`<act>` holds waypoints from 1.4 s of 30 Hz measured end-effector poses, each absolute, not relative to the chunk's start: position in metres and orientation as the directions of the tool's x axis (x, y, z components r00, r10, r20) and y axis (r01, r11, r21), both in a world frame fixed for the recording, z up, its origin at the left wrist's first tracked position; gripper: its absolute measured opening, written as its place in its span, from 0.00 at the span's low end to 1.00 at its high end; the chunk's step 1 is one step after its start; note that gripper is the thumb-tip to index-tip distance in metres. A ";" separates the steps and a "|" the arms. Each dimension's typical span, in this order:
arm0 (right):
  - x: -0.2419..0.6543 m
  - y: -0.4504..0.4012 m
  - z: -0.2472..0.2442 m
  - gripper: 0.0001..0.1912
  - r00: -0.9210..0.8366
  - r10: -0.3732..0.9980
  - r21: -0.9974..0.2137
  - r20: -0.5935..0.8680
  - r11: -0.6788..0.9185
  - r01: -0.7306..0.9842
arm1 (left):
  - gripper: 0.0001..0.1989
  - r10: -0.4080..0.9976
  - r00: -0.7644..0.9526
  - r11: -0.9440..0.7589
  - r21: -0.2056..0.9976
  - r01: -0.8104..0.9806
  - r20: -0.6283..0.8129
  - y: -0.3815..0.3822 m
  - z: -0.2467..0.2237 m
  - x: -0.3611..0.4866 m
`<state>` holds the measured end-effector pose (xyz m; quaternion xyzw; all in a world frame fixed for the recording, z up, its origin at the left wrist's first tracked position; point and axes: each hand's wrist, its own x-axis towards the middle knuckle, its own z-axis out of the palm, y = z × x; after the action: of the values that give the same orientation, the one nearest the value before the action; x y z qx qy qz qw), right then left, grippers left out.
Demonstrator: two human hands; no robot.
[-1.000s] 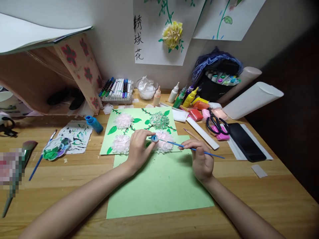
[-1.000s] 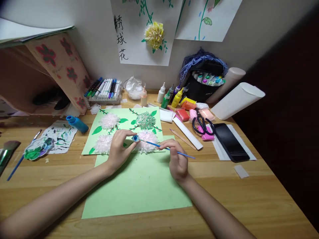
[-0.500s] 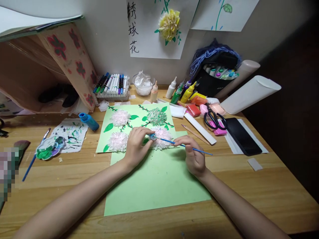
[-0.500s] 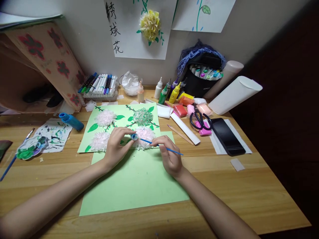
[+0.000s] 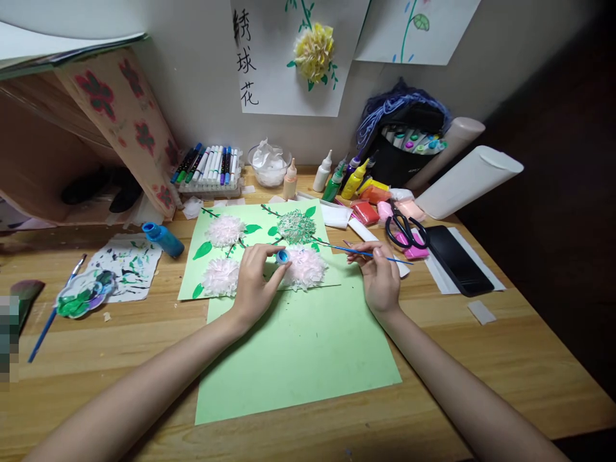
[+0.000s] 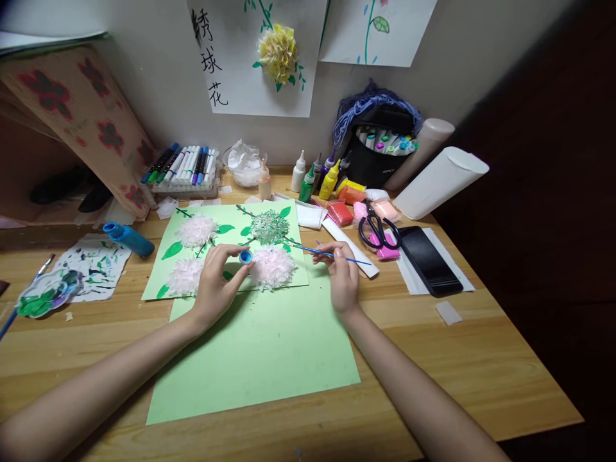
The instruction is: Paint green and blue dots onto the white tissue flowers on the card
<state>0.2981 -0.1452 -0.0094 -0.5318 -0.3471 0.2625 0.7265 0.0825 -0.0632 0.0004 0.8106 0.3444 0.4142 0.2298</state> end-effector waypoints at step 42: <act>0.299 -0.146 -0.017 0.12 0.484 0.841 -0.968 0.240 0.248 0.048 | 0.08 0.731 0.417 -0.678 0.645 0.352 0.540 -0.065 0.002 0.083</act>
<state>0.2991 -0.1464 -0.0168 -0.5377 -0.4135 0.2948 0.6731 0.0825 -0.0647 0.0017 0.8118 0.3336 0.4242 0.2230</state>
